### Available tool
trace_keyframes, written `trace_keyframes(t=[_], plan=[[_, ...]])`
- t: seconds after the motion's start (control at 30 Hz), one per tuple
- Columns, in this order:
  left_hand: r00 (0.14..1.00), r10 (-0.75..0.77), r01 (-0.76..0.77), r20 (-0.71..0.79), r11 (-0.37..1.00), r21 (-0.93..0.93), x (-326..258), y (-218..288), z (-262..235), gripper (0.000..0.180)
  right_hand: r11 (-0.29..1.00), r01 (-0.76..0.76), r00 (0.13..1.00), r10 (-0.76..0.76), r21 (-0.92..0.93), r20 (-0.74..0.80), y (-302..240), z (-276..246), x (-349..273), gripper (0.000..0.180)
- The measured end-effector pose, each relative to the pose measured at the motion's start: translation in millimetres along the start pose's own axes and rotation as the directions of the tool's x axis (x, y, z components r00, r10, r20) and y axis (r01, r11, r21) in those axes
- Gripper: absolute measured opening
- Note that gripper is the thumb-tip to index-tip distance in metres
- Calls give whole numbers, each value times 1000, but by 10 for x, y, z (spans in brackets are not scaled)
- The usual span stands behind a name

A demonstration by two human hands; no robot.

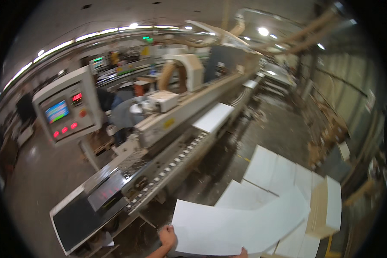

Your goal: The person repeatedly picks up white rectangular panels, places them onto a conveyor belt, and then stacks the processed panels onto a growing pile on the floor.

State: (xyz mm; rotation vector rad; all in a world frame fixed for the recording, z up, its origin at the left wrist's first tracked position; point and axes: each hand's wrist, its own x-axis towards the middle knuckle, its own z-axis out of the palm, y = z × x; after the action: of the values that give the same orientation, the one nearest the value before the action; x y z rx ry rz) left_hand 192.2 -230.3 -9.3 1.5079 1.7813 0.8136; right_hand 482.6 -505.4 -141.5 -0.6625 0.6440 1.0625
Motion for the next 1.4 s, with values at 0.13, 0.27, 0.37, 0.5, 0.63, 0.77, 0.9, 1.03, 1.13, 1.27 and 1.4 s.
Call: trace_keyframes(t=[0.13,0.27,0.37,0.5,0.63,0.77,0.9,1.03,1.13,1.27,1.4], plan=[[972,-40,21,-233,997,-80,277,-555,-1086,31,682,123,985,3,-721,171,767,632,56,48],[864,-207,158,-460,977,-143,315,-1157,-2334,34,831,-214,958,282,-514,58,1991,1486,-301,47],[745,-282,169,-604,956,-239,338,-1711,-2888,37,654,-209,961,276,-727,-28,2655,2400,-716,46],[638,-449,155,-626,871,-466,468,-2179,-3357,41,395,-54,947,310,-917,77,3423,2905,-515,36],[585,-569,95,-578,756,-648,655,-2445,-3598,40,340,-11,945,310,-940,101,4114,3400,-453,31],[586,-605,199,-539,752,-629,863,-2557,-3717,37,308,21,963,250,-951,103,4485,3650,-300,31],[637,-564,254,-525,797,-548,1085,-2585,-3725,32,279,86,973,184,-956,141,4665,3884,-233,31],[681,-577,311,-450,785,-536,1211,-2510,-3747,32,216,167,973,122,-962,196,4742,3914,-2,31],[669,-596,418,-444,796,-439,1255,-2521,-3741,31,150,141,984,87,-979,155,4756,3971,64,33],[666,-611,401,-428,777,-485,1269,-2412,-3723,30,192,118,976,159,-974,149,4700,4104,92,36],[665,-635,407,-393,749,-523,1361,-2324,-3530,28,164,72,983,155,-984,98,4486,4282,217,37]])
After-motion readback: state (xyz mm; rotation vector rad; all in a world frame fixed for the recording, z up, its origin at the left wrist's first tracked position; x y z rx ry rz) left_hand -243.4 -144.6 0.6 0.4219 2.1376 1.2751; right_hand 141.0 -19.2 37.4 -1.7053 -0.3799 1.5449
